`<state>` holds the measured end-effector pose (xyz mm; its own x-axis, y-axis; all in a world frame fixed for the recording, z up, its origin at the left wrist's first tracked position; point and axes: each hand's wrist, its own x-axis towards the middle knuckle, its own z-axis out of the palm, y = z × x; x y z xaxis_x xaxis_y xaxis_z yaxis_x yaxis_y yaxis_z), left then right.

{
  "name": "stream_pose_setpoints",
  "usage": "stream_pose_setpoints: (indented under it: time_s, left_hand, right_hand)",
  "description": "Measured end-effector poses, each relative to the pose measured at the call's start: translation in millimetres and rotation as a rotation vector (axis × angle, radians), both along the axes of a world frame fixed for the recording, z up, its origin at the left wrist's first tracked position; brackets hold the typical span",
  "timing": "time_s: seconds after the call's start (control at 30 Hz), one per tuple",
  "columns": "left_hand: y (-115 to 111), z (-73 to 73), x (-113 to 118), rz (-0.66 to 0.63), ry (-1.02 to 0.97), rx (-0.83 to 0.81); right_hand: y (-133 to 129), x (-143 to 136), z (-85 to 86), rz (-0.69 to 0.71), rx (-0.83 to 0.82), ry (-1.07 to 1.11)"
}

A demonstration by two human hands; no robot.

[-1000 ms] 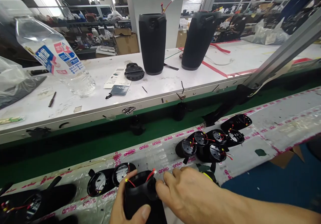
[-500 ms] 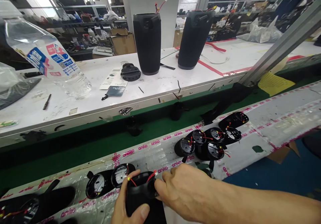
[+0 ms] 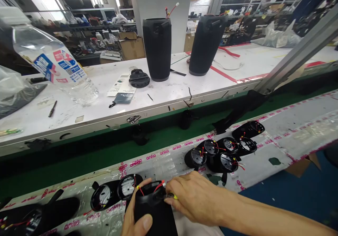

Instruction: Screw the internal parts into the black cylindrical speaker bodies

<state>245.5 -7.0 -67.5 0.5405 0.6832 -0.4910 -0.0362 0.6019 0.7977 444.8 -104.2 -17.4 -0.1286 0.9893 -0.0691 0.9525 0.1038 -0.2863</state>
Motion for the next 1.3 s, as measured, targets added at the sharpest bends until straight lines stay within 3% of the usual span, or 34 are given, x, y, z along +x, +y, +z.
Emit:
stream_pose_setpoints:
  time_s: [0.33,0.57,0.73,1.03,1.2,1.3]
  left_hand:
    - [8,9.5,1,-0.087,0.097,0.025]
    - [13,2.3,-2,-0.137,0.047,0.043]
    - [14,-0.7,-3,-0.17,0.03,0.063]
    - [13,8.4,-2,-0.177,0.071,0.074]
    - [14,11.0,-1,-0.216,0.13,0.16]
    - [12,6.0,-2,-0.202,0.111,0.124]
  right_hand:
    - [1,1,4.0,0.075,0.07,-0.164]
    - [5,5,7.9,0.165,0.049,-0.23]
    - [6,9,6.6,0.166,0.069,-0.235]
    - [6,6,18.9,0.167,0.047,-0.22]
    - [6,3,23.9,0.159,-0.028,-0.205]
    - [10,6,23.3,0.172,-0.072,-0.181]
